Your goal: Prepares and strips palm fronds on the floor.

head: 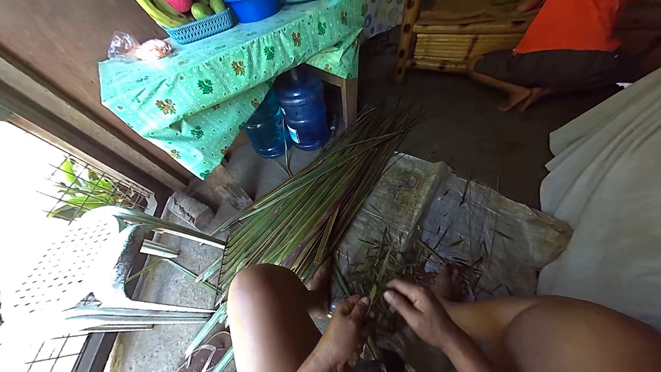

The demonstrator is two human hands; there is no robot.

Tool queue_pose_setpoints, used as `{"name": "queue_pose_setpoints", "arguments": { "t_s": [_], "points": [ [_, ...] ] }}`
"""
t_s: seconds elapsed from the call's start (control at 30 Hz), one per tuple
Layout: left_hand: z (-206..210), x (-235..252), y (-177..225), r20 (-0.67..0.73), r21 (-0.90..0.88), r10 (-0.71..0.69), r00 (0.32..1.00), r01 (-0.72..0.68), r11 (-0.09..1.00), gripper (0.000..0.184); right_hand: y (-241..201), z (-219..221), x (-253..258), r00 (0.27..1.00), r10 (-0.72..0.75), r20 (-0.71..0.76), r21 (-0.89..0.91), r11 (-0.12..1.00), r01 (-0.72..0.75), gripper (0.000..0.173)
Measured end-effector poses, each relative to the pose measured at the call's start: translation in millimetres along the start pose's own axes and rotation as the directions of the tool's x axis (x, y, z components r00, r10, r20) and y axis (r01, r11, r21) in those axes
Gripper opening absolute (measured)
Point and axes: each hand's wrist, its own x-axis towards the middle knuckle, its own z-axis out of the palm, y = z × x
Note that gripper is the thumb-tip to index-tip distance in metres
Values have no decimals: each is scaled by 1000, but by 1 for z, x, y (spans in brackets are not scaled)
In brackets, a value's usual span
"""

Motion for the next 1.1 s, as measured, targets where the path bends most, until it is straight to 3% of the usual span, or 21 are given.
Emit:
{"name": "queue_pose_setpoints", "arguments": {
  "t_s": [0.1, 0.27, 0.43, 0.5, 0.6, 0.67, 0.8, 0.93, 1.0, 1.1],
  "points": [
    [-1, 0, 3, 33, -56, -16, 999, 18, 998, 32, -1, 14, -6, 998, -51, 22, -30, 998, 52, 44],
    [-1, -6, -3, 92, -81, -31, 995, 39, 996, 33, 12, 1, 6, 990, -40, -135, -261, 965, 4, 46],
    [-2, -8, -6, 104, -72, -34, 994, 42, 997, 33, 26, -16, 15, 970, 86, -229, -177, 976, -128, 44],
    [-2, -6, -4, 91, -69, -35, 995, 42, 997, 33, 16, -13, 10, 986, 54, -155, -114, 991, -72, 43],
    [-1, 1, 1, 32, -46, -14, 999, 16, 999, 32, 0, -1, -1, 997, 33, 71, 14, 999, -34, 43],
    [1, 3, 4, -17, -11, 1, 1000, -1, 1000, 31, -6, 5, -5, 987, 29, 155, -14, 1000, -27, 44],
    [2, 4, -3, -62, 109, 70, 996, -63, 992, 27, -5, -2, 1, 994, 60, 89, -257, 966, -36, 49],
    [3, 4, -8, -66, 142, 90, 994, -80, 987, 27, 3, -7, 7, 994, 102, -42, -371, 922, -111, 49],
    [4, 2, -9, -52, 169, 77, 996, -68, 983, 27, 8, -14, 11, 977, 175, -123, -308, 929, -205, 46],
    [3, -1, -12, -32, 169, 65, 997, -58, 984, 27, 10, -25, 15, 956, 262, -134, -144, 949, -280, 42]
  ]
}}
